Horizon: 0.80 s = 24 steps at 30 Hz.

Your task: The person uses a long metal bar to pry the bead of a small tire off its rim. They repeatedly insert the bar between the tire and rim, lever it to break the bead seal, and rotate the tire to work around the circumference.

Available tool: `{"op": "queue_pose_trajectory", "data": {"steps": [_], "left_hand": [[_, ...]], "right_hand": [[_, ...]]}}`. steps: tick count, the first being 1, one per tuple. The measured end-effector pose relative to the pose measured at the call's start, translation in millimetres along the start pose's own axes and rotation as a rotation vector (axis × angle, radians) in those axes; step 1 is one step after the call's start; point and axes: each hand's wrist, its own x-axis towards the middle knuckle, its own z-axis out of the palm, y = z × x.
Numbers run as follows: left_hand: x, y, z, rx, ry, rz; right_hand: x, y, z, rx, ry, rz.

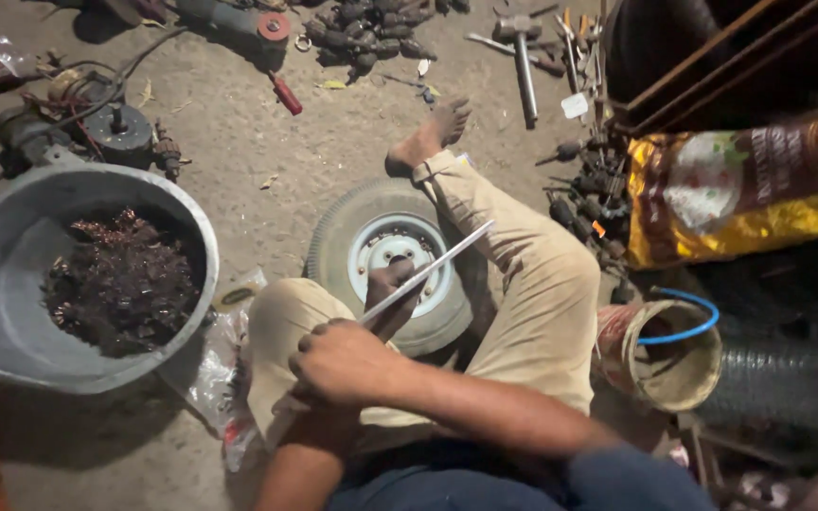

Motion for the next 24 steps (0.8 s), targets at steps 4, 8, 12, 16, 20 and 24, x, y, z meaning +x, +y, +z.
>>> {"op": "queue_pose_trajectory", "data": {"steps": [4, 8, 12, 16, 20, 24], "left_hand": [[8, 11, -17, -0.141, 0.165, -0.048], [8, 4, -27, -0.213, 0.148, 0.020], [3, -23, -23, 0.132, 0.086, 0.248], [4, -40, -21, 0.742, 0.201, 0.680], [1, -30, -25, -0.227, 0.157, 0.024], [-13, -9, -21, -0.059, 0.020, 0.081]], "right_hand": [[20, -7, 3, -0.091, -0.171, 0.025], [-30, -7, 3, 0.171, -0.139, -0.035], [-86, 38, -37, -0.061, -0.403, 0.550], [-85, 71, -83, -0.008, -0.045, 0.664], [-69, 66, -82, -0.023, 0.022, 0.638], [-85, 88, -82, 0.003, 0.279, 0.552]]}}
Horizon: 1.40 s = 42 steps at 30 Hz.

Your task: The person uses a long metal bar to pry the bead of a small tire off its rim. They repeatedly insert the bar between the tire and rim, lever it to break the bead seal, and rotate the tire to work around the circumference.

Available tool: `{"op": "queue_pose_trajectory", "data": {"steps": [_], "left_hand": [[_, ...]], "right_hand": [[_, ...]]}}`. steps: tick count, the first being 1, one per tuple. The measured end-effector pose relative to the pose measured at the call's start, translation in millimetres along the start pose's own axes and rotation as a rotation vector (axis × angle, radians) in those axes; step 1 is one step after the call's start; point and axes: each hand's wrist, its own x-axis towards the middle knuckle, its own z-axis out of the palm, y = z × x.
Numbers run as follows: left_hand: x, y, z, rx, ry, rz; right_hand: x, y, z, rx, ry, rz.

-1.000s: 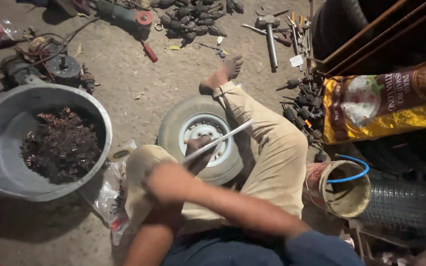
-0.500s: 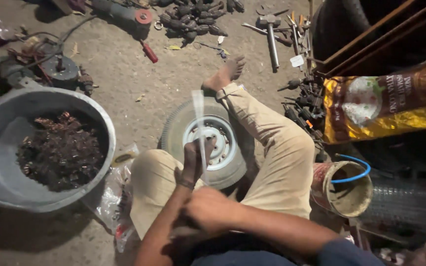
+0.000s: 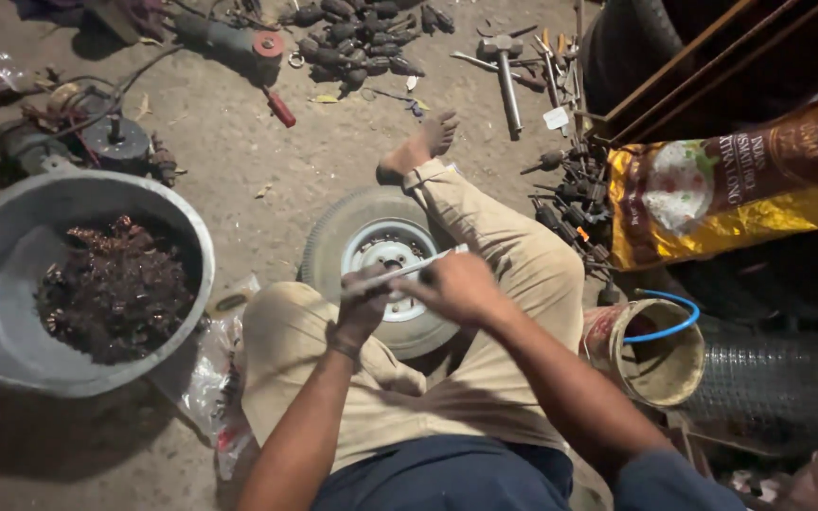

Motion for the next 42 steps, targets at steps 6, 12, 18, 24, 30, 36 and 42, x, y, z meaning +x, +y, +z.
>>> {"op": "queue_pose_trajectory", "data": {"steps": [6, 12, 18, 24, 30, 36, 42], "left_hand": [[1, 10, 29, 0.144, -0.057, 0.069], [2, 2, 19, 0.049, 0.035, -0.050], [0, -4, 28, 0.164, -0.051, -0.012], [7, -10, 10, -0.018, 0.070, -0.147], [18, -17, 4, 0.083, 0.038, -0.421], [13, -9, 19, -0.678, 0.134, -0.545], [14, 16, -5, 0.087, 0.069, 0.106]], "right_hand": [[53, 15, 2, -0.123, -0.233, 0.456], [31, -92, 80, -0.290, -0.050, -0.372], [-3, -83, 67, 0.004, -0.085, -0.480], [-2, -100, 75, -0.049, -0.177, -0.653], [-32, -75, 50, -0.003, -0.354, -0.585], [-47, -73, 25, 0.040, -0.479, -0.391], [-63, -89, 46, -0.043, -0.560, -0.268]]}}
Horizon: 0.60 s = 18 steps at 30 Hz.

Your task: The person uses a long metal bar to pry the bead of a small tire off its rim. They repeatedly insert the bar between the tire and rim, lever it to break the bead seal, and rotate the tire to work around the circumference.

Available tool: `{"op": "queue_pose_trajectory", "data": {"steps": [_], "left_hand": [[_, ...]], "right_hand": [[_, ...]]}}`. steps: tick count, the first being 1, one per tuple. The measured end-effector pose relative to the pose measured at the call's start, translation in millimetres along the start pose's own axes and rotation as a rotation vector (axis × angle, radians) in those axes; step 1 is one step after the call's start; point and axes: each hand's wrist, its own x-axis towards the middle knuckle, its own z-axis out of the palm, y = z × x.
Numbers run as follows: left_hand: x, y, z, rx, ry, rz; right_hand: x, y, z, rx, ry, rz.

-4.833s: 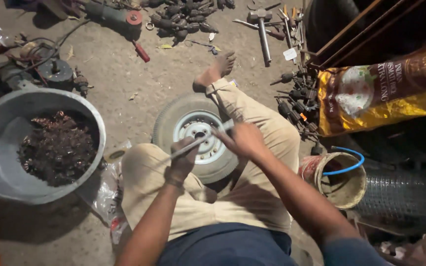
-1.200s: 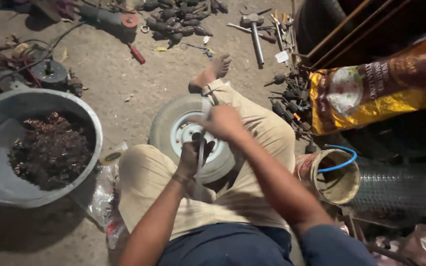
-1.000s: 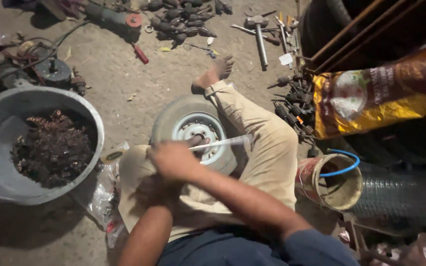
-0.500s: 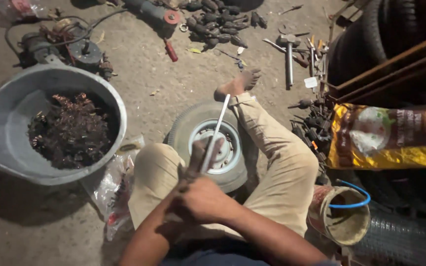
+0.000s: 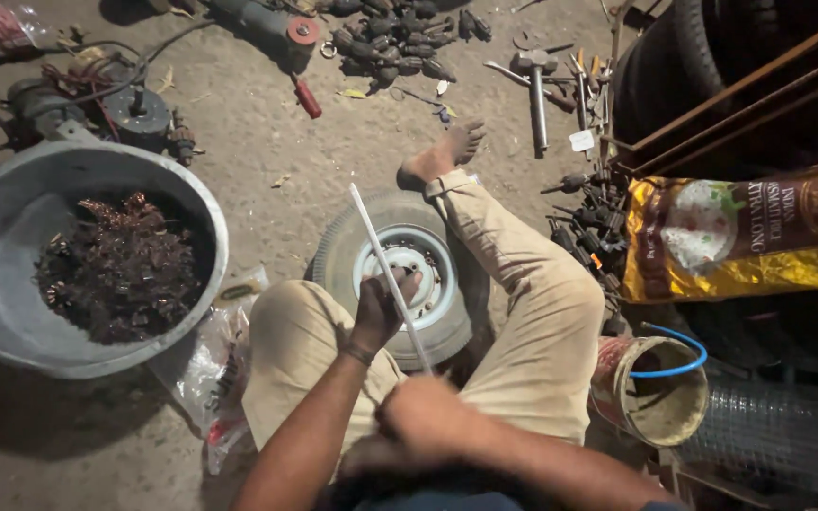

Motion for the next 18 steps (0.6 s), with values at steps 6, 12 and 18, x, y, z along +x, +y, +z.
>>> {"op": "queue_pose_trajectory", "data": {"steps": [6, 12, 18], "left_hand": [[-6, 9, 2, 0.130, -0.075, 0.112], [-14, 2, 24, 0.171, -0.207, 0.076], [-9, 6, 23, 0.033, -0.144, -0.023]], "right_hand": [[-11, 134, -41, 0.033, 0.437, 0.487], [81, 117, -58, -0.057, 0.441, 0.441], [91, 11, 9, -0.150, 0.394, -0.209]]}}
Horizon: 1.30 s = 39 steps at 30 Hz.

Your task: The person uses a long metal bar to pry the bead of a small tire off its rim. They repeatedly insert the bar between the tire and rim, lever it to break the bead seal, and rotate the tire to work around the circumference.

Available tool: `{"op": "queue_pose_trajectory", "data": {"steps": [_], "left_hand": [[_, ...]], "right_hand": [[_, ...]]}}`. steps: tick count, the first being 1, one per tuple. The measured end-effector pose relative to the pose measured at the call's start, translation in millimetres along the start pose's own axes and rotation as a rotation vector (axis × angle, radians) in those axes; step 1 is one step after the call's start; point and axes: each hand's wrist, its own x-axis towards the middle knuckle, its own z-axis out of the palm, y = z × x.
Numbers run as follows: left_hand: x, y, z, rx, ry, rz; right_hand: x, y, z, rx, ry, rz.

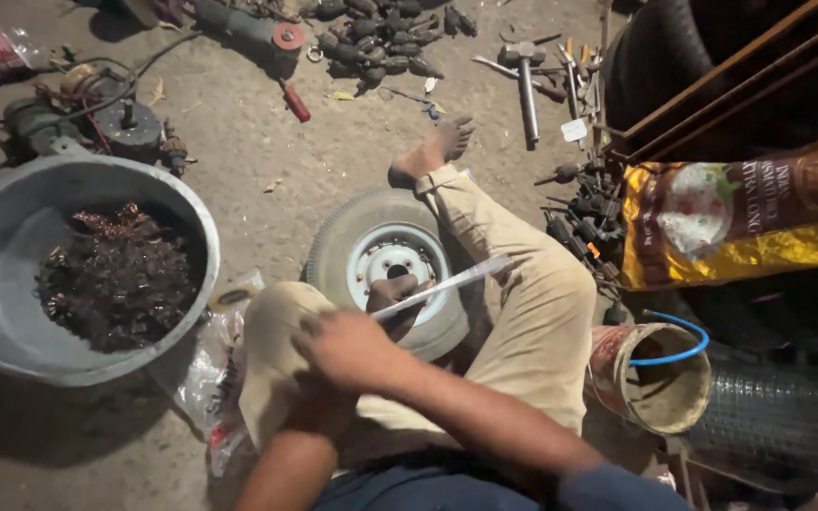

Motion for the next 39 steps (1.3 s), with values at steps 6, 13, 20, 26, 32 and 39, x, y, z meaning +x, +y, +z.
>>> {"op": "queue_pose_trajectory", "data": {"steps": [6, 13, 20, 26, 32, 39], "left_hand": [[5, 12, 4, -0.043, 0.030, -0.076], [11, -7, -16, -0.316, 0.216, -0.253], [6, -32, -21, 0.148, 0.168, 0.204], [-7, -30, -2, -0.173, -0.012, -0.051], [4, -19, 14, 0.099, -0.073, 0.037], [9, -5, -15, -0.183, 0.135, -0.137]], "right_hand": [[-66, -15, -33, 0.223, -0.051, -0.176], [-43, -21, -21, 0.148, -0.151, -0.249], [-88, 39, -38, -0.112, -0.351, 0.405], [-64, 121, -75, 0.048, 0.094, 0.737], [16, 65, -31, 0.018, 0.154, 0.284], [-67, -15, 3, 0.164, -0.308, -0.004]]}}
